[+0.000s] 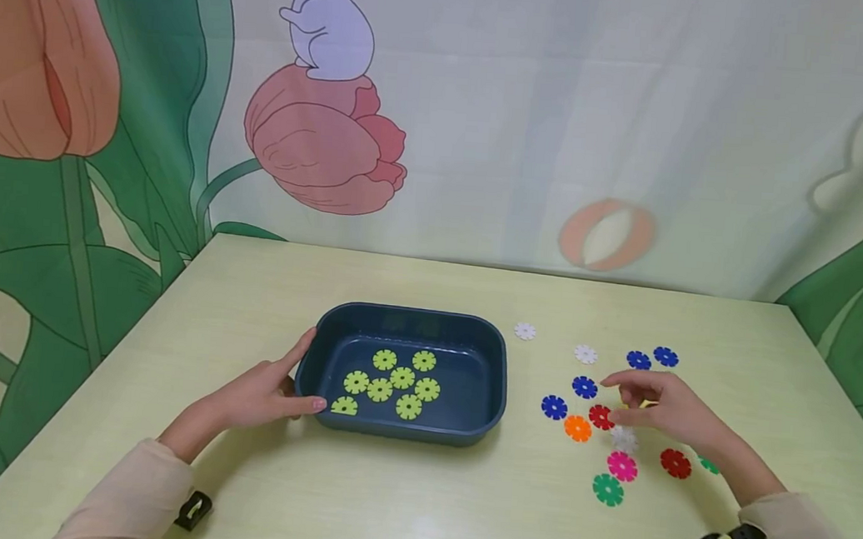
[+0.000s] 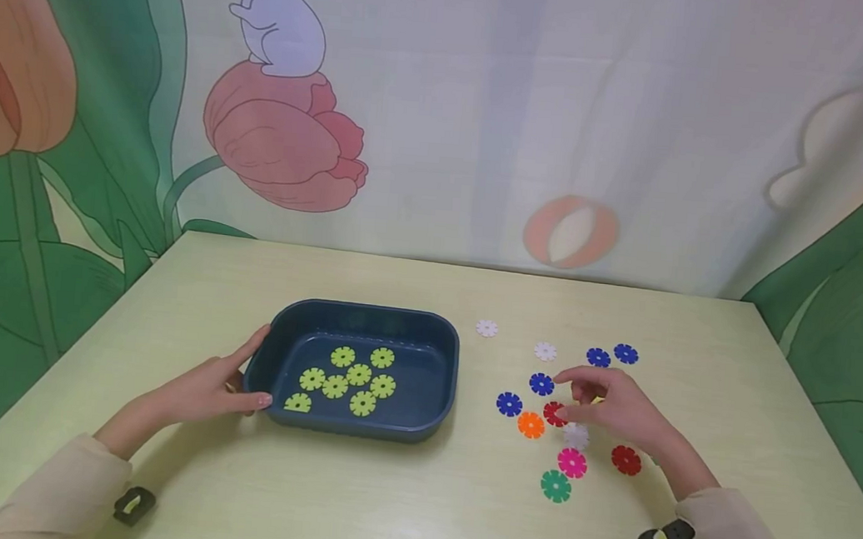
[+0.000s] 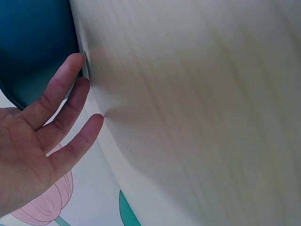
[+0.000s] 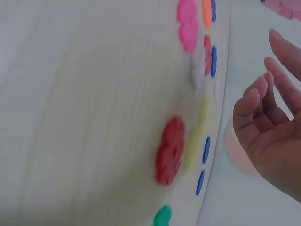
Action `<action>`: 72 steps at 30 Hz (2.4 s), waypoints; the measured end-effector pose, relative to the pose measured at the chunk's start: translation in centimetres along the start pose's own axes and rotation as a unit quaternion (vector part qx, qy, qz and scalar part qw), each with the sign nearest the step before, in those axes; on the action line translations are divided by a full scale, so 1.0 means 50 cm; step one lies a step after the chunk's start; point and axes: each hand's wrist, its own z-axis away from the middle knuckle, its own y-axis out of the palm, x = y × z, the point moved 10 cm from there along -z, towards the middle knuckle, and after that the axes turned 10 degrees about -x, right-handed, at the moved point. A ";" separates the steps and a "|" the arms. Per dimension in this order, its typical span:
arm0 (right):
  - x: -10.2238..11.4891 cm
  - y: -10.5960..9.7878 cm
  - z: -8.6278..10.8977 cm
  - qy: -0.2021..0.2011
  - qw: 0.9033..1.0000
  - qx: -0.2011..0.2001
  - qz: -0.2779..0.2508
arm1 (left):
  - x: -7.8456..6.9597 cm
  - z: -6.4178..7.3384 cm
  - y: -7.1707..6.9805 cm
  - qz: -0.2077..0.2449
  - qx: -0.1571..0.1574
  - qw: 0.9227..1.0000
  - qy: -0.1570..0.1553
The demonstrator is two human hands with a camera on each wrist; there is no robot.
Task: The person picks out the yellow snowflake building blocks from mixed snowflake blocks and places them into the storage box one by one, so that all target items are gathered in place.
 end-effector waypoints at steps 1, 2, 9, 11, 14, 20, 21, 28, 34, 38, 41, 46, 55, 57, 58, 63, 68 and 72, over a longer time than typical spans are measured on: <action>-0.008 -0.006 0.001 0.005 1.000 -0.004 0.003 | 0.000 0.000 -0.001 -0.001 0.000 1.000 0.000; -0.017 -0.012 0.001 0.009 1.000 -0.008 0.008 | 0.001 0.000 -0.001 -0.001 0.000 1.000 0.000; -0.074 -0.047 0.003 0.030 0.997 -0.015 0.064 | 0.001 0.001 -0.001 0.004 0.001 1.000 0.000; -0.088 -0.053 0.005 0.038 0.996 -0.012 0.077 | 0.001 0.001 0.001 0.005 0.001 1.000 0.002; -0.111 -0.060 0.008 0.054 0.994 -0.005 0.091 | 0.002 0.000 0.002 0.004 0.002 1.000 0.003; -0.151 -0.072 0.013 0.075 0.990 0.002 0.118 | 0.004 -0.002 0.002 0.002 0.002 1.000 0.003; -0.156 -0.073 0.014 0.078 0.990 0.002 0.119 | 0.004 -0.002 0.002 0.002 0.002 1.000 0.002; -0.168 -0.074 0.011 0.073 0.987 0.000 0.141 | 0.004 0.000 0.001 -0.002 0.001 1.000 0.002; -0.165 -0.072 0.011 0.082 0.987 -0.004 0.140 | 0.004 -0.001 0.002 0.001 0.001 1.000 0.002; -0.155 -0.074 0.012 0.093 0.990 -0.009 0.103 | 0.003 -0.001 0.001 0.004 0.001 1.000 0.001; -0.136 -0.071 0.010 0.093 0.993 -0.011 0.066 | 0.002 0.000 0.000 0.005 0.001 1.000 -0.001; -0.087 -0.063 0.001 0.077 0.996 -0.016 0.031 | 0.000 0.000 0.000 0.006 0.001 1.000 -0.001; -0.015 -0.029 -0.032 0.055 0.998 -0.025 -0.018 | 0.003 0.001 0.000 0.003 0.000 1.000 -0.003; 0.001 -0.015 -0.040 0.048 0.998 -0.024 -0.031 | 0.002 0.001 0.000 0.002 0.000 1.000 -0.002; 0.010 -0.008 -0.044 0.045 0.998 -0.023 -0.035 | 0.002 0.001 0.000 0.002 0.000 1.000 -0.002; 0.052 0.031 -0.064 0.037 0.997 -0.020 -0.067 | 0.003 0.000 -0.001 0.001 -0.001 1.000 -0.005; 0.093 0.068 -0.087 0.023 0.994 -0.019 -0.100 | 0.003 0.000 -0.002 0.000 -0.001 1.000 -0.008; 0.128 0.095 -0.105 0.000 0.992 -0.013 -0.124 | 0.002 0.000 -0.001 0.002 0.000 1.000 -0.008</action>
